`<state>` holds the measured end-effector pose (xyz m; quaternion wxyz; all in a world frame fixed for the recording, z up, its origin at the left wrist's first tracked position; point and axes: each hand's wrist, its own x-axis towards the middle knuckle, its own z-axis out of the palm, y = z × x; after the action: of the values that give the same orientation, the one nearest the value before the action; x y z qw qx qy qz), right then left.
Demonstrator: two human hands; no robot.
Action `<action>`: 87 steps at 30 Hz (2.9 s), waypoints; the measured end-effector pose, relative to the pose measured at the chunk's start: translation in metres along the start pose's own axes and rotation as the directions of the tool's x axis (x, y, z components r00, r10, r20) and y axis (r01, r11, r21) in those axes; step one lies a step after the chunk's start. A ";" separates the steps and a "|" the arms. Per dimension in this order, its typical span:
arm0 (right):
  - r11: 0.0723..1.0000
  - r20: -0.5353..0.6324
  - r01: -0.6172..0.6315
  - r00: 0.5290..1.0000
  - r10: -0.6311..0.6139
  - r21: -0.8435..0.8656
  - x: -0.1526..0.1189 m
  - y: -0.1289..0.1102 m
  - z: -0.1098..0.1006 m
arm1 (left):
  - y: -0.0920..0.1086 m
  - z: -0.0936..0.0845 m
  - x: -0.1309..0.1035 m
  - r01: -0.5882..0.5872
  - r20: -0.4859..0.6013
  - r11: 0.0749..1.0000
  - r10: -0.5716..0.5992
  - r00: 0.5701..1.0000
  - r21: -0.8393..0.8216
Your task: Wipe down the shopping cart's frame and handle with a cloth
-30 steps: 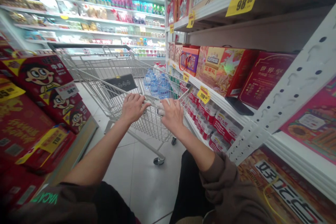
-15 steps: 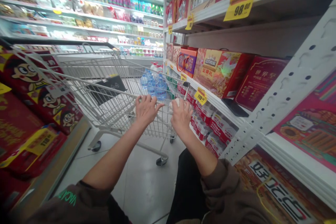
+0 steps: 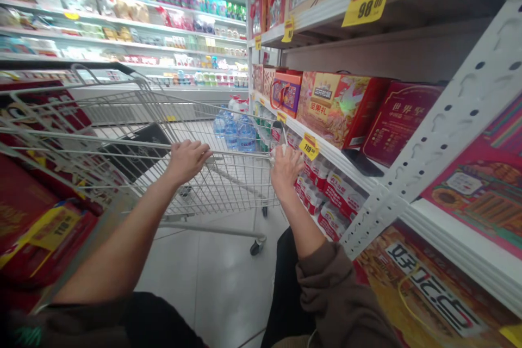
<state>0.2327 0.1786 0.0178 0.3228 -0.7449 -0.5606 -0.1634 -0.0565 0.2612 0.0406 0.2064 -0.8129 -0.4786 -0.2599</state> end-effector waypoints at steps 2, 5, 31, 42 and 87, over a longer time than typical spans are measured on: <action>0.999 -0.002 0.029 1.000 -0.029 0.029 -0.006 -0.024 0.003 | 0.010 -0.001 0.000 -0.007 -0.016 1.000 0.007 1.000 0.020; 0.981 -0.011 0.131 0.991 -0.131 0.145 -0.017 -0.071 0.010 | 0.023 -0.003 -0.002 -0.002 -0.033 0.999 0.003 0.999 0.039; 0.952 -0.033 0.296 0.955 -0.295 0.072 -0.026 -0.101 0.015 | 0.068 -0.016 -0.005 0.042 -0.009 0.999 -0.042 0.999 0.009; 0.997 0.004 0.051 0.999 -0.051 -0.063 0.031 0.021 0.019 | -0.007 -0.047 -0.036 0.194 -0.132 0.973 -0.177 0.975 0.129; 0.993 0.027 -0.096 0.995 0.098 -0.075 0.040 0.018 0.021 | 0.021 -0.030 -0.022 0.215 -0.160 0.977 -0.213 0.964 -0.009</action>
<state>0.2601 0.2189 0.0210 0.2938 -0.7851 -0.5223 -0.1567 -0.0533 0.2191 0.0479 0.2184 -0.7321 -0.5467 -0.3428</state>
